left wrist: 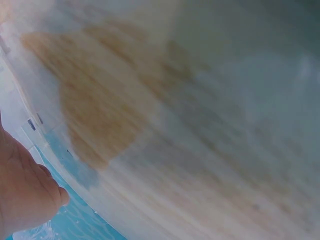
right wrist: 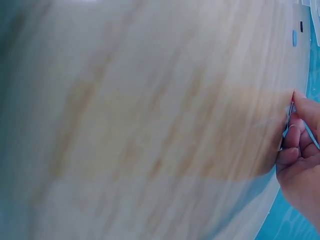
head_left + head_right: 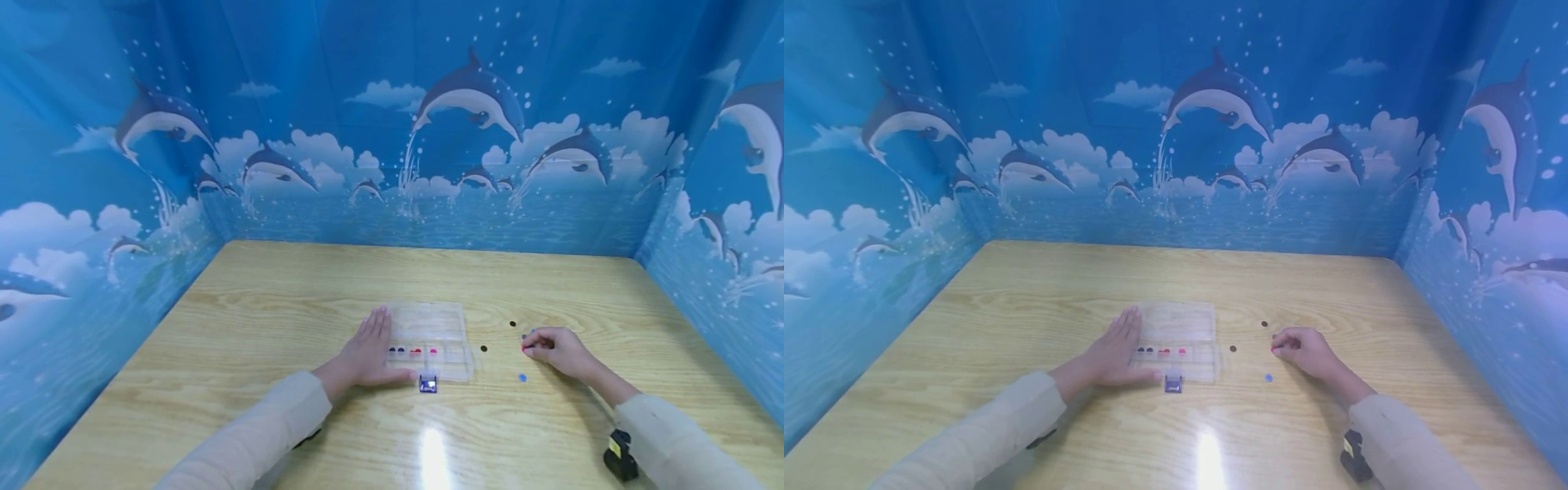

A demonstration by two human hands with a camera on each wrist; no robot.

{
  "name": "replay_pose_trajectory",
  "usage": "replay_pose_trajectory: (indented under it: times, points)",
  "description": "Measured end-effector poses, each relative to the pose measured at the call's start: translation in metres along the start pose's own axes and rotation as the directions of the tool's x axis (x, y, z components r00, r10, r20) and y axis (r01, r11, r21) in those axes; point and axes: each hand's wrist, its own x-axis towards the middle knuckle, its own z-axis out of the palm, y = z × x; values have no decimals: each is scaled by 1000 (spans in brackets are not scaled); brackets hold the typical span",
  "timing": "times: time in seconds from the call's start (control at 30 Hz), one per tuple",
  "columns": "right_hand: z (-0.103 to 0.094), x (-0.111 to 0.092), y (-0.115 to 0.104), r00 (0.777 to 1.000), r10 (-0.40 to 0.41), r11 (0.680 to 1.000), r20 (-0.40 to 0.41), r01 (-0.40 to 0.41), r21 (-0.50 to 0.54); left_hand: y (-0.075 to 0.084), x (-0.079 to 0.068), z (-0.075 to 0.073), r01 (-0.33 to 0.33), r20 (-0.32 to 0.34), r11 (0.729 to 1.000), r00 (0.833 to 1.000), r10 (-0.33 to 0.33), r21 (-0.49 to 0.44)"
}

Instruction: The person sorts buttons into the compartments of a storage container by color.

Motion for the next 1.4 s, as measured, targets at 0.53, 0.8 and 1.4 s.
replay_pose_trajectory:
  times: [0.53, 0.8, 1.4]
  points:
    - [0, 1, -1, 1000, -17, 999, 14, 17, -32, 1, -1, -2, 6, -1, 1000, 1000, -6, -12]
    - [0, 0, -2, 1000, -2, 999, 4, 2, -44, 1, -2, -1, -3, -6, 1000, 1000, 3, -18]
    - [-4, -6, -9, 997, 62, 996, -38, -64, -65, 0, 0, -1, 1, 2, 1000, 1000, -1, -8]
